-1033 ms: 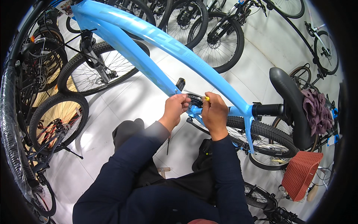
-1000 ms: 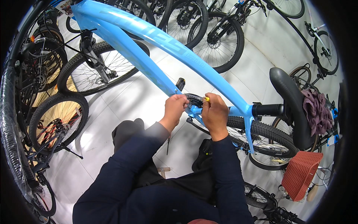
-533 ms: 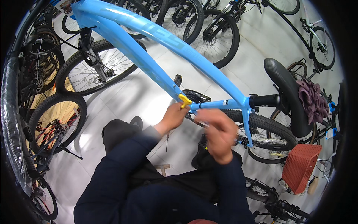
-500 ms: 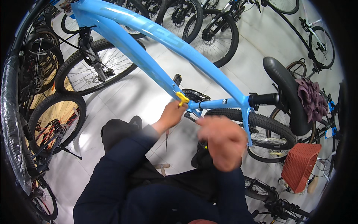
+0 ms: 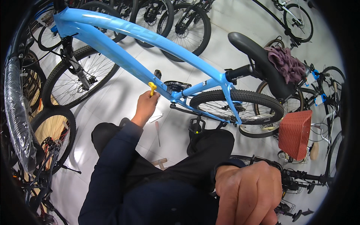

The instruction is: The person uses a yellow tool to apply a substance to the bicycle frame and then wipes the frame and chain with a purple cloth. The person moves around the bicycle to access different parts while cleaning.

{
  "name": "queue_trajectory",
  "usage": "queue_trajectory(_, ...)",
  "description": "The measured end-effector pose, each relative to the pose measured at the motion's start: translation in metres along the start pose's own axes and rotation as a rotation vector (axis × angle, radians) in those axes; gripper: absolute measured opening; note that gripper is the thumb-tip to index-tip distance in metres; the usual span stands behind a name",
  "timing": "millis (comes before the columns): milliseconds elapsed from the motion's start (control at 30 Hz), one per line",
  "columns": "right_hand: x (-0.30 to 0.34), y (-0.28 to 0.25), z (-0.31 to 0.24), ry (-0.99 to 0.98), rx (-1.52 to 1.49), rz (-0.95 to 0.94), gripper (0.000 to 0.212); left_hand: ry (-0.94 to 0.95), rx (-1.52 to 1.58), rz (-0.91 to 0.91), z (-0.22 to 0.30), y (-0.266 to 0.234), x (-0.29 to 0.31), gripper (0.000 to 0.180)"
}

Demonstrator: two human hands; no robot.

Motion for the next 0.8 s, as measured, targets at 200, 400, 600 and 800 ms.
queue_trajectory(200,0.006,0.015,-0.023,-0.137,0.443,-0.121,0.032,0.011,0.064,0.002,0.008,-0.002,0.005,0.022)
queue_trajectory(400,-0.047,-0.118,-0.149,-0.078,2.667,0.753,0.034,0.029,0.128,0.053,0.016,-0.018,0.006,0.023)
queue_trajectory(600,-0.028,-0.163,-0.155,0.188,2.634,0.724,0.018,0.024,0.191,0.054,0.023,-0.021,0.009,0.022)
queue_trajectory(800,-0.001,-0.106,-0.116,-0.254,2.777,0.259,0.013,0.046,0.172,0.066,0.028,-0.022,0.006,0.022)
Point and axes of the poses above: each hand's wrist, its own x-axis away from the middle knuckle, its own y-axis out of the palm, z = x × y, the point moved 7 cm from there along -x, towards the middle knuckle, and after that the axes turned 1 degree about z, right-handed, at the moved point
